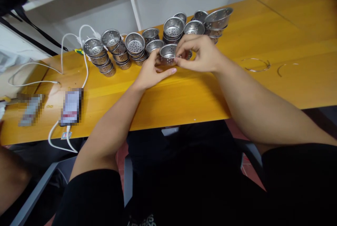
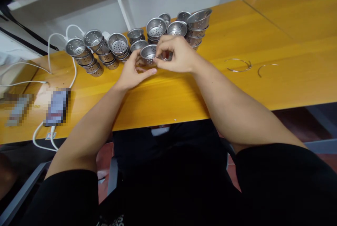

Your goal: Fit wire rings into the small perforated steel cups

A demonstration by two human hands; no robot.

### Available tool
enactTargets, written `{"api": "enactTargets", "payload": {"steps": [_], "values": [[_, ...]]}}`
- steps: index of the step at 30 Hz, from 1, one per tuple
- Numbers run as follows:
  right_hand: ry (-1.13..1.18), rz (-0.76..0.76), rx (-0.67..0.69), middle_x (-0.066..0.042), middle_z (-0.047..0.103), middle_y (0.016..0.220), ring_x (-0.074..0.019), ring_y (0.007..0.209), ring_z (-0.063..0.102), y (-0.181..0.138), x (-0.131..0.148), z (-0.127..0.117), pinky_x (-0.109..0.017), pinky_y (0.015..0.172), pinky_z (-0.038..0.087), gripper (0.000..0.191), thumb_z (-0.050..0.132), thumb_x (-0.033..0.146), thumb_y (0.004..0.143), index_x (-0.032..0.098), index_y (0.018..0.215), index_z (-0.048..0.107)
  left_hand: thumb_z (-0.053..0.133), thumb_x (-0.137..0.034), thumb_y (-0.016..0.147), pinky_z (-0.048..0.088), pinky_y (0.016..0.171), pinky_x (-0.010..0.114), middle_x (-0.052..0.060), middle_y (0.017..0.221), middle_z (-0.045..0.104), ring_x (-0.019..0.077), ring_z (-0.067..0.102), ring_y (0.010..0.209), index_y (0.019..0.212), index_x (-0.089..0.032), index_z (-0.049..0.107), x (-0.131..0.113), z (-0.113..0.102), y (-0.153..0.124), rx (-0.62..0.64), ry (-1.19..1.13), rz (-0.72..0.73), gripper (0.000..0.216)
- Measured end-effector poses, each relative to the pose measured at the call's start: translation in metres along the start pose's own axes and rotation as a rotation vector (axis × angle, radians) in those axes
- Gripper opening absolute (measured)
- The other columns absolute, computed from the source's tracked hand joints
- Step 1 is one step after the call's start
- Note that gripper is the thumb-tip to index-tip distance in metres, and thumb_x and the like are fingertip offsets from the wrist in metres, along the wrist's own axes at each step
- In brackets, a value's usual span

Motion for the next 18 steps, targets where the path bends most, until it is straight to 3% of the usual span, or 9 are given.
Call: {"api": "enactTargets", "payload": {"steps": [4,7,10,13,15,18], "values": [[0.016,0.0,0.118,-0.007,0.085,0.11,-0.0322,0.092,0.072,-0.004,-0.004,0.004,-0.059,0.095,0.067,0.044,0.111,0.074,0.088,0.035,0.092,0.091,0.098,-0.102,0.094,0.075,0.131,0.073,0.022,0.175,0.079,0.0505,0.08,0.169,0.184,-0.032,0.057,0.01,0.004,0.0,-0.013,0.0,0.011,0.121],[-0.016,0.008,0.09,-0.008,0.088,0.115,-0.0332,0.098,0.074,-0.004,-0.005,0.004,-0.057,0.096,0.068,0.034,0.103,0.068,0.094,0.035,0.097,0.093,0.098,-0.102,0.093,0.074,0.136,0.071,0.023,0.184,0.073,0.0476,0.079,0.172,0.185,-0.031,0.054,0.019,0.007,0.001,0.003,-0.033,0.021,0.124],[-0.124,0.019,-0.062,-0.009,0.091,0.121,-0.0352,0.108,0.076,-0.001,0.0,-0.007,-0.059,0.104,0.069,0.022,0.093,0.058,0.1,0.037,0.099,0.093,0.101,-0.098,0.092,0.071,0.14,0.07,0.026,0.19,0.067,0.0469,0.076,0.175,0.186,-0.029,0.051,0.028,0.006,0.003,-0.027,-0.046,0.032,0.128],[-0.245,0.058,-0.274,-0.012,0.092,0.119,-0.0402,0.116,0.08,0.0,0.016,-0.033,-0.064,0.112,0.07,0.014,0.087,0.048,0.103,0.038,0.092,0.085,0.107,-0.09,0.091,0.073,0.139,0.071,0.025,0.188,0.069,0.0474,0.078,0.171,0.183,-0.029,0.055,0.033,0.004,0.003,-0.024,-0.032,0.0,0.121],[-0.269,0.135,-0.407,-0.014,0.092,0.12,-0.0415,0.114,0.084,-0.003,0.031,-0.058,-0.066,0.112,0.072,0.016,0.083,0.039,0.106,0.038,0.09,0.08,0.106,-0.087,0.093,0.073,0.138,0.071,0.024,0.186,0.07,0.0471,0.079,0.17,0.183,-0.031,0.055,0.034,0.003,0.002,-0.006,-0.026,-0.013,0.117],[-0.289,0.302,-0.545,-0.021,0.092,0.13,-0.037,0.104,0.089,-0.018,0.047,-0.103,-0.062,0.098,0.075,0.02,0.074,0.023,0.115,0.034,0.1,0.083,0.107,-0.086,0.092,0.07,0.142,0.073,0.024,0.183,0.071,0.0468,0.077,0.171,0.183,-0.03,0.055,0.031,0.003,0.002,-0.001,-0.029,0.024,0.118]]}}
Point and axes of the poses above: each hand's wrist, its own y-axis towards the middle knuckle, its own z-axis out of the palm, x = y × z, the point moved 3 cm from there along y, towards the middle knuckle
